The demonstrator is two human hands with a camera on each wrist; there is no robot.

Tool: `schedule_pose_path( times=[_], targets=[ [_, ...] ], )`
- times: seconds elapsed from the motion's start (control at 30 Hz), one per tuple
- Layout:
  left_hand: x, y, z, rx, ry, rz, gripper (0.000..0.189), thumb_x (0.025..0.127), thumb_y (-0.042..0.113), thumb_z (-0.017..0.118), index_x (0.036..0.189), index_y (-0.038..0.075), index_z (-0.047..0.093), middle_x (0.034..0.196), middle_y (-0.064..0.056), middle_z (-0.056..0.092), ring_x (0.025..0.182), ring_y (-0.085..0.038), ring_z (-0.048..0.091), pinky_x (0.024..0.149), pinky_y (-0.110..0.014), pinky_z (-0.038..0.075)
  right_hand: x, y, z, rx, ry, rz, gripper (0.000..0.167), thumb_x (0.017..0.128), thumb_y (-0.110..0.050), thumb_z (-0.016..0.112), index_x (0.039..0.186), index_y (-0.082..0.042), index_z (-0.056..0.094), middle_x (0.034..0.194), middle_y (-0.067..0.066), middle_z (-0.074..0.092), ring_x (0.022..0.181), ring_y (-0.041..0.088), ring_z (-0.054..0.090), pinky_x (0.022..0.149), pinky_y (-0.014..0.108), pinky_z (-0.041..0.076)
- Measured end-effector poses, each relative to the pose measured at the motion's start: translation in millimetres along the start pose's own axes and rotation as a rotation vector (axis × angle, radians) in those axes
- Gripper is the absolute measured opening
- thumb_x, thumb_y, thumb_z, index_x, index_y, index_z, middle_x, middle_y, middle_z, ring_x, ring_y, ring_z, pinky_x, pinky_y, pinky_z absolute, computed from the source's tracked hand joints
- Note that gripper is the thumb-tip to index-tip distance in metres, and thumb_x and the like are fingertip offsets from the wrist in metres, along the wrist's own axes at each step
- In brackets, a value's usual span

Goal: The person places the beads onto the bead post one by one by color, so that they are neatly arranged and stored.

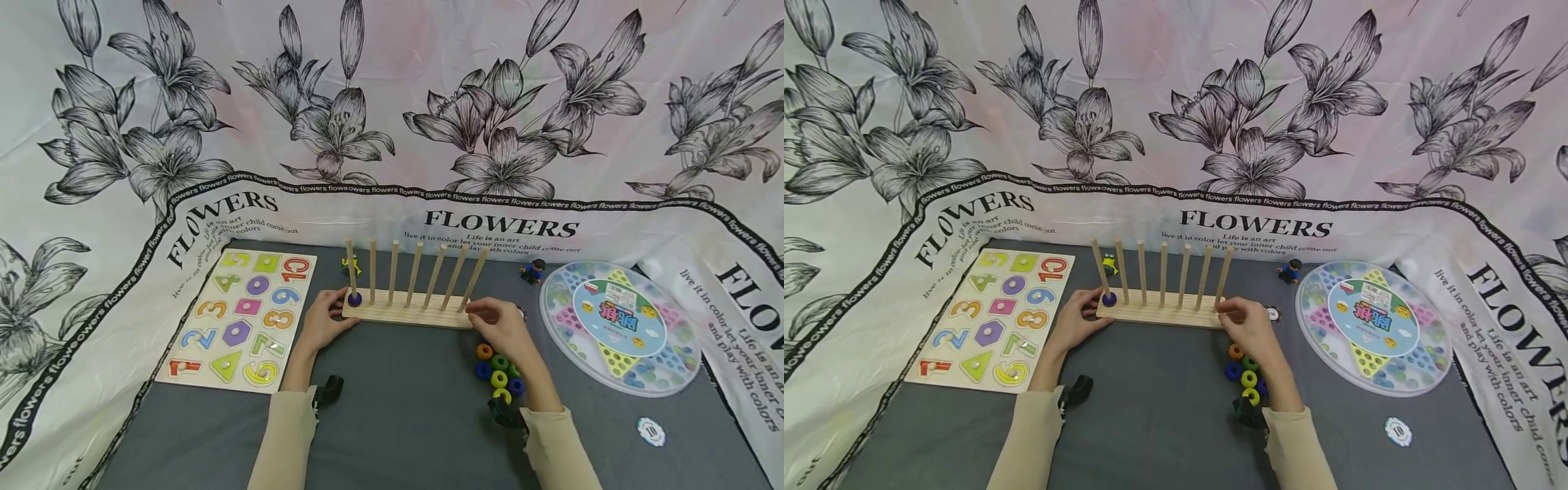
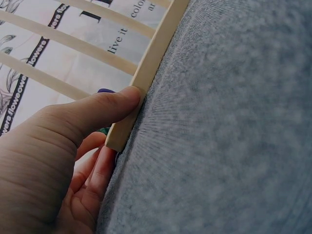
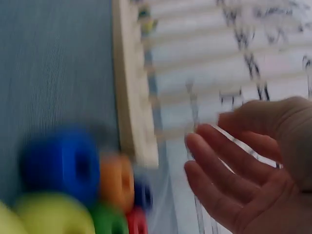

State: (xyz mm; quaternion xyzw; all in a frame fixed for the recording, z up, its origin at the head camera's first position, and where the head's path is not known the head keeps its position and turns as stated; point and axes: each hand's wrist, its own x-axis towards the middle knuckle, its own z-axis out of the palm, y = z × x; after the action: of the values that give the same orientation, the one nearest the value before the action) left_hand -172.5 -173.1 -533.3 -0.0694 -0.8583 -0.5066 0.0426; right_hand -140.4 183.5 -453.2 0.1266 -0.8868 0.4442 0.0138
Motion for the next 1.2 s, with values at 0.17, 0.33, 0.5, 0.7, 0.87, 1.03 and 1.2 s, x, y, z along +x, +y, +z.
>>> schedule_pose_path(
  times=[0.17,0.33,0.5,0.7,0.87,1.03,1.2],
  targets=[
    [-1.5,1.8,-0.6,-0.015,0.004,-0.002,0.071,0.077,0.008,0.085,0.139,-0.004,0.054,0.121,-0.020,0.051,0.105,-0.033,0.058,0.095,-0.040,0.056,-5.7,25.0,-25.4,-0.124,-0.134,0.013,0.022,0.088,0.005,0.067,0.110,0.007,0.069,0.104,0.023,0.070,0.090,0.036,0.068,0.076,0.047,0.060],
    [-0.6,1.0,-0.7,-0.007,0.001,0.013,0.071,0.077,0.008,0.085,0.139,-0.003,0.053,0.120,-0.020,0.051,0.105,-0.033,0.058,0.094,-0.040,0.056,-5.7,39.9,-33.1,-0.123,-0.226,0.027,0.029,0.083,0.008,0.070,0.112,0.007,0.068,0.109,0.024,0.068,0.096,0.039,0.066,0.080,0.050,0.059],
    [1.4,-0.2,-1.2,-0.002,-0.002,0.014,0.071,0.077,0.009,0.085,0.139,-0.003,0.053,0.120,-0.020,0.051,0.105,-0.033,0.058,0.094,-0.039,0.056,-4.3,45.1,-29.7,-0.124,-0.202,0.011,0.028,0.083,0.006,0.072,0.111,0.006,0.069,0.106,0.023,0.069,0.093,0.037,0.068,0.077,0.048,0.060],
    [-0.3,0.5,-1.5,-0.011,-0.006,0.006,0.071,0.077,0.009,0.085,0.139,-0.004,0.053,0.120,-0.020,0.051,0.105,-0.033,0.058,0.095,-0.040,0.056,-4.4,47.4,-24.9,-0.162,-0.174,0.030,0.024,0.086,0.002,0.072,0.110,0.004,0.071,0.101,0.019,0.070,0.087,0.032,0.069,0.070,0.042,0.061],
    [-3.2,0.3,-2.0,-0.013,-0.002,0.003,0.070,0.077,0.009,0.085,0.139,-0.004,0.053,0.120,-0.020,0.051,0.105,-0.033,0.058,0.094,-0.040,0.056,-5.7,50.8,-23.8,-0.176,-0.203,0.060,0.027,0.085,-0.001,0.074,0.111,0.002,0.071,0.102,0.018,0.068,0.087,0.031,0.068,0.067,0.040,0.060],
    [-3.3,0.0,-1.7,-0.018,0.005,0.002,0.071,0.077,0.007,0.085,0.139,-0.004,0.053,0.120,-0.020,0.051,0.105,-0.033,0.058,0.094,-0.039,0.056,-4.7,53.1,-22.0,-0.186,-0.198,0.059,0.027,0.085,-0.002,0.074,0.111,0.002,0.071,0.100,0.017,0.067,0.086,0.031,0.067,0.067,0.039,0.060],
    [-1.3,-1.4,-0.2,-0.006,0.005,0.011,0.070,0.077,0.006,0.085,0.139,-0.004,0.053,0.119,-0.019,0.051,0.104,-0.032,0.058,0.093,-0.037,0.056,-5.3,52.2,-18.6,-0.196,-0.150,0.037,0.025,0.087,-0.008,0.074,0.111,0.000,0.072,0.100,0.014,0.067,0.087,0.029,0.067,0.072,0.043,0.059]
  ],
)
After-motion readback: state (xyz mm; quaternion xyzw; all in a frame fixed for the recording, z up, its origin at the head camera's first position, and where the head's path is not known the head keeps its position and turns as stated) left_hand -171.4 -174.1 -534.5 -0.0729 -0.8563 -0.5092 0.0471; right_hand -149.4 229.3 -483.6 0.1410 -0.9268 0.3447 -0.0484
